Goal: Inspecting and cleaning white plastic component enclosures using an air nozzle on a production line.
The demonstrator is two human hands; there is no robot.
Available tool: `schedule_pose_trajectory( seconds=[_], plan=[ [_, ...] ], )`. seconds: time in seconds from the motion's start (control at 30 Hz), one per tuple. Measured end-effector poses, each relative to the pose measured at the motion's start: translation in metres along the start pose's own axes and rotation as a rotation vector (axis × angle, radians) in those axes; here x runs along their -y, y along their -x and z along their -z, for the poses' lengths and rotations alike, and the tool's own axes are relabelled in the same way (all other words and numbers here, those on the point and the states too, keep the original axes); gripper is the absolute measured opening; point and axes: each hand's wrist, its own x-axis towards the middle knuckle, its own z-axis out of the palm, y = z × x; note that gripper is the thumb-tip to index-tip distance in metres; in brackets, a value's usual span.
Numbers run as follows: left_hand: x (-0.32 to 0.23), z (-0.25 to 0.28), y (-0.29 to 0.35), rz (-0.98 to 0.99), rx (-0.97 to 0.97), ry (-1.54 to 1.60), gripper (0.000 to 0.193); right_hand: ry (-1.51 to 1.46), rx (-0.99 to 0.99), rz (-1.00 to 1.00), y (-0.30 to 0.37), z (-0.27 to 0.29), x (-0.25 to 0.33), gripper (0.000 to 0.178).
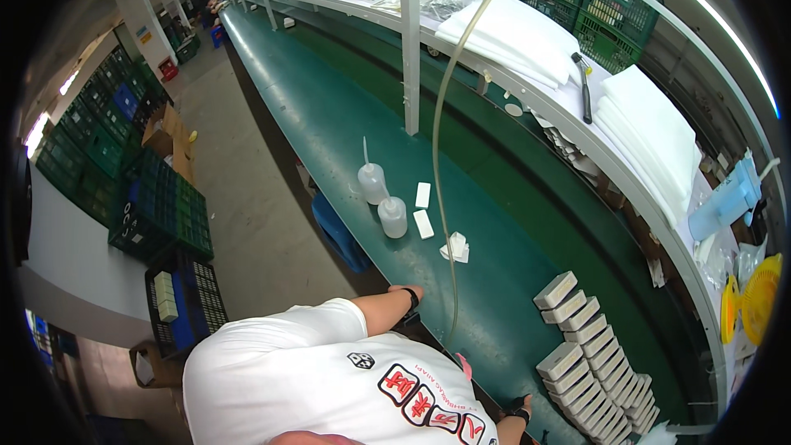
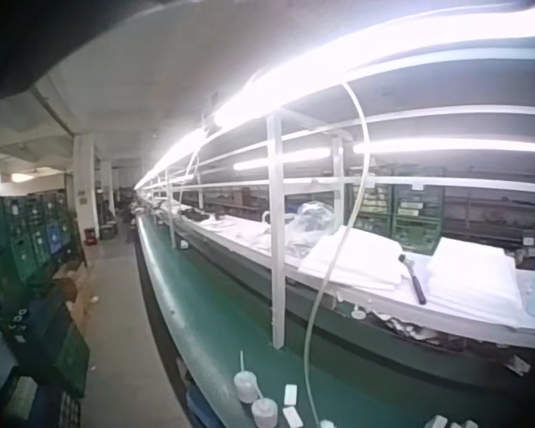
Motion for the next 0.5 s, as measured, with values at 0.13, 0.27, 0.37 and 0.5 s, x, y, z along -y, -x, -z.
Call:
schedule_pose_trajectory(
  seconds=[0.13,0.27,0.37,0.5],
  plan=[
    [-0.004,0.033,0.055,-0.511,-0.227,-0.86,0.031,0.233,0.077,-0.075,0.003,-0.01,-0.001,0.078],
    [-0.014,0.044,0.067,-0.508,-0.208,-0.86,0.031,0.579,0.167,-0.161,-0.01,0.0,0.006,0.077],
    [-0.024,0.057,0.073,-0.517,-0.191,-0.856,0.032,0.456,0.153,-0.14,-0.001,-0.001,0.027,0.077],
    [-0.025,0.053,0.077,-0.508,-0.183,-0.858,0.033,0.225,0.141,-0.124,-0.006,-0.005,0.043,0.077]
  ],
)
